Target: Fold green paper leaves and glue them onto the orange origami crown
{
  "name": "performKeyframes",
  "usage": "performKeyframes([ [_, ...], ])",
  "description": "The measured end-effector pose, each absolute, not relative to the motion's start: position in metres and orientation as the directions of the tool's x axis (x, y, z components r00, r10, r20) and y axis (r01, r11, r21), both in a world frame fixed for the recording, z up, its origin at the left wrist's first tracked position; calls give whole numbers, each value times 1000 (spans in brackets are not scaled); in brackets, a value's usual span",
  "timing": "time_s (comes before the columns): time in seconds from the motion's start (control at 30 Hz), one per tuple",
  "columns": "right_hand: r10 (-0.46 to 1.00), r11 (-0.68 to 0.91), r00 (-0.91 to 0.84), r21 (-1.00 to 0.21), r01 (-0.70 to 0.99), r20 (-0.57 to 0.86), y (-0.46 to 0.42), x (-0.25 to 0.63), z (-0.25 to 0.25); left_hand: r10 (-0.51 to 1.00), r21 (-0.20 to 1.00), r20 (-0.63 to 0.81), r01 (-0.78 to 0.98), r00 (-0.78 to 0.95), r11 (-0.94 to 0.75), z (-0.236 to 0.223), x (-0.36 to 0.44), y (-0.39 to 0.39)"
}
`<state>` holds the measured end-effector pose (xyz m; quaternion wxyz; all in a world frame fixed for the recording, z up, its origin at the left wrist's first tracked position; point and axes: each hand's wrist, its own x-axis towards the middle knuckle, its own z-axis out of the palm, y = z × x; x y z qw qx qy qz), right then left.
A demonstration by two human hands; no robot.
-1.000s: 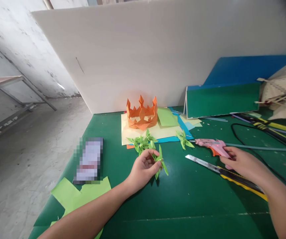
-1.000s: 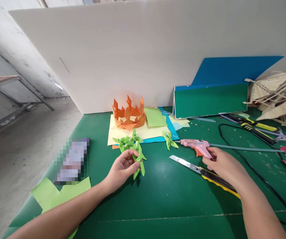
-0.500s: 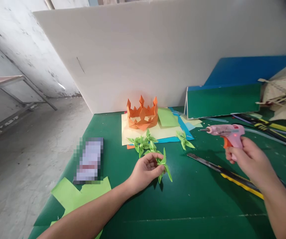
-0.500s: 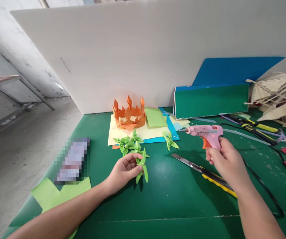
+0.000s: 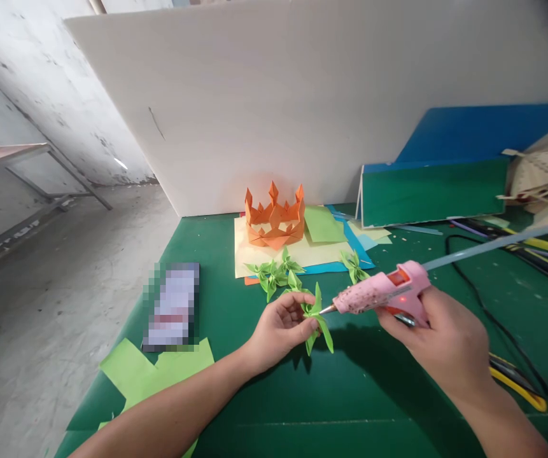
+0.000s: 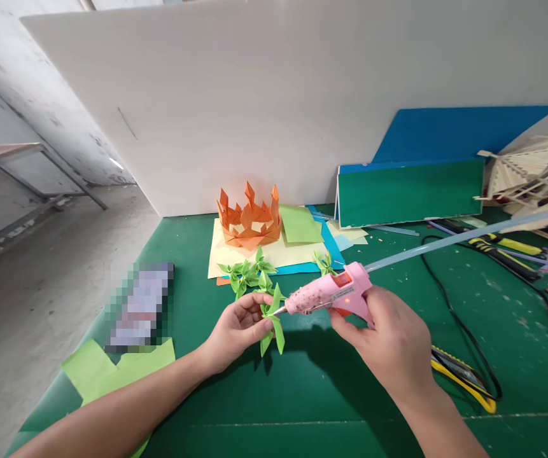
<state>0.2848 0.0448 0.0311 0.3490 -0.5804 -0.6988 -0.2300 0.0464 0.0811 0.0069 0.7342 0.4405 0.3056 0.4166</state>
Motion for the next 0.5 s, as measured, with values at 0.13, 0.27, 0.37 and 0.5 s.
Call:
performKeyframes([
  [0.13, 590, 253, -198, 53, 966, 783, 45, 287, 30, 870, 904, -68, -339, 489, 262, 6, 47, 81],
  [0.27, 582, 261, -228, 86, 962, 780, 46, 288, 30, 862, 907, -63, -330, 503, 259, 5, 47, 82],
  [0.37, 569, 276, -259, 115, 954, 780, 46, 289, 30, 859, 908, -49, -336, 510, 251, 5, 47, 82],
  [0.5, 531, 288, -300, 164, 943, 792, 47, 290, 31, 855, 904, -50, -341, 515, 258, 6, 46, 81],
])
